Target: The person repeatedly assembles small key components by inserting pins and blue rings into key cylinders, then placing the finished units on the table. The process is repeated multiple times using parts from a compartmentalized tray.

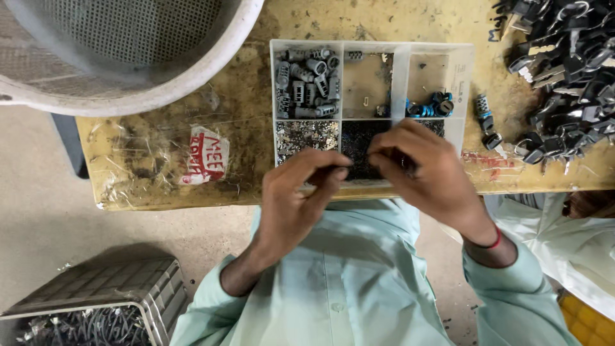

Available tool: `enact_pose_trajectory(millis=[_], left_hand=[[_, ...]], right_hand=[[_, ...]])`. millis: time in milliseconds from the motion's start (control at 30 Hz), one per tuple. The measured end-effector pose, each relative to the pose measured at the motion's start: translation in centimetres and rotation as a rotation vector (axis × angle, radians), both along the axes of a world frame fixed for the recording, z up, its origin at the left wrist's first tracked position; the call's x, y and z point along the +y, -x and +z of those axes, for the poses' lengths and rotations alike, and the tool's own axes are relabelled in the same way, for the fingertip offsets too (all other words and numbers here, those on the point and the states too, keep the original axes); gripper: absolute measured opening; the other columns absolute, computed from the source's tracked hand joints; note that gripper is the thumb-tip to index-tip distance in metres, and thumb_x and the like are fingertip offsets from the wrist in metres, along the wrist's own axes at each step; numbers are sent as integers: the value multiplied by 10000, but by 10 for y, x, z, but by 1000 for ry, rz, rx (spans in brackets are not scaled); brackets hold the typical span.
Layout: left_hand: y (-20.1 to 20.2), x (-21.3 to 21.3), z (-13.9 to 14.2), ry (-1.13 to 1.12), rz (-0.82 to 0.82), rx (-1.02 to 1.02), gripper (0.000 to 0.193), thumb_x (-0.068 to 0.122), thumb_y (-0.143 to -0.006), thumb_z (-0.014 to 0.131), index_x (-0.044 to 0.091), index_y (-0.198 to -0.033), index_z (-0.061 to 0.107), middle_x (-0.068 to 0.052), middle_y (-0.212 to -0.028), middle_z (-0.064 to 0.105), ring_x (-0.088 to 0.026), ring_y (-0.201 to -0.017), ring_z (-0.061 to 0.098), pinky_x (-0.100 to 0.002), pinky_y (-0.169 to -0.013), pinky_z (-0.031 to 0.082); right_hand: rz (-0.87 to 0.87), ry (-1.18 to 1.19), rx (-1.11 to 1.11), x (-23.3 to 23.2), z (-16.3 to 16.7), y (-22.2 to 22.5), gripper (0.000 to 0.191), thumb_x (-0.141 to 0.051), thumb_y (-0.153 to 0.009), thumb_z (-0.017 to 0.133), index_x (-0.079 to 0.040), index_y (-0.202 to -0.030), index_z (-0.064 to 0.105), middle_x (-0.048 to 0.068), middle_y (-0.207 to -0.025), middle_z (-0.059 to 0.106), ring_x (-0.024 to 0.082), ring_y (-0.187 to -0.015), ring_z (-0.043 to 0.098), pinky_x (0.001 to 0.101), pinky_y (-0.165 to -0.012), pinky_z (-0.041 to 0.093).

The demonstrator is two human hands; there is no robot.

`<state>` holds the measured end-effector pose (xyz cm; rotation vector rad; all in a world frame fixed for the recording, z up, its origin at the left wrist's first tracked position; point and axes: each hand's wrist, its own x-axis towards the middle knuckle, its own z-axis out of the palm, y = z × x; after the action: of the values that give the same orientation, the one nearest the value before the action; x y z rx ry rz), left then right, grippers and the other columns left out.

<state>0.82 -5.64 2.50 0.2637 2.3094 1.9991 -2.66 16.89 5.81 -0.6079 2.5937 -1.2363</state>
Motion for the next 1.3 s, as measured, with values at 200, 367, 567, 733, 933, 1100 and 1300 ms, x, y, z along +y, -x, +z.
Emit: enact_pose_trajectory(millis=[200, 367, 567, 733, 933, 1100, 1300], left_hand=[[-3, 24, -12, -481, -76, -165, 242, -18, -1002, 681, 24, -1240, 692, -90, -1058, 750, -144, -907, 762, -262, -787, 687], [-2, 25, -14, -597, -142, -177, 173, -40, -1030, 689, -13, -1198, 718, -118, -1059, 760, -176, -929, 773, -290, -787, 676], [-2, 23, -6, -387, -122, -167, 157, -21, -982, 703, -13, -1138, 724, -84, -1015, 762, -130, -826, 754, -259, -699, 648], [5, 16, -4, -543, -304, -444, 84, 19, -1027, 685, 12, -1106, 713, -50, -920, 731, -75, -786, 698, -236, -691, 604], [5, 22, -10, 40, -121, 95, 206, -7, -879, 777, 43, -1066, 707, -40, -911, 723, -78, -784, 704, -228, -707, 608], [9, 25, -15, -10, -123, 33, 191, -2, -896, 755, 36, -1076, 701, -44, -941, 725, -84, -800, 718, -234, -705, 619], [9, 28, -11, 20, -147, 61, 144, 1, -952, 731, 34, -1083, 683, -37, -952, 679, -84, -752, 652, -244, -633, 554]], right_hand=[[-62, 562, -555, 15, -5, -16, 59, -17, -1040, 610, -9, -1096, 628, 30, -1014, 569, 66, -770, 504, 245, -642, 420], [-77, 608, -646, 23, -8, -25, 59, -11, -1042, 600, 5, -1090, 630, 43, -978, 578, 75, -730, 531, 243, -623, 448], [10, 188, 14, 16, -9, -29, 169, -102, -997, 708, -15, -1102, 608, 24, -1065, 630, 77, -867, 656, 238, -696, 552], [-214, 674, -683, 10, -6, -18, 274, -65, -921, 760, -64, -1126, 579, 64, -1006, 654, 103, -793, 662, 241, -618, 558], [-42, -441, 46, 33, 11, -10, 116, -148, -898, 737, -78, -985, 706, 74, -894, 665, 250, -712, 687, 381, -588, 527], [-79, -641, 143, 43, 5, -10, 128, -175, -907, 714, -70, -975, 687, 99, -897, 641, 339, -760, 667, 463, -649, 512], [-113, -502, 124, 44, -2, -9, 145, -150, -915, 722, -54, -1014, 678, 93, -930, 636, 317, -753, 656, 444, -648, 508]])
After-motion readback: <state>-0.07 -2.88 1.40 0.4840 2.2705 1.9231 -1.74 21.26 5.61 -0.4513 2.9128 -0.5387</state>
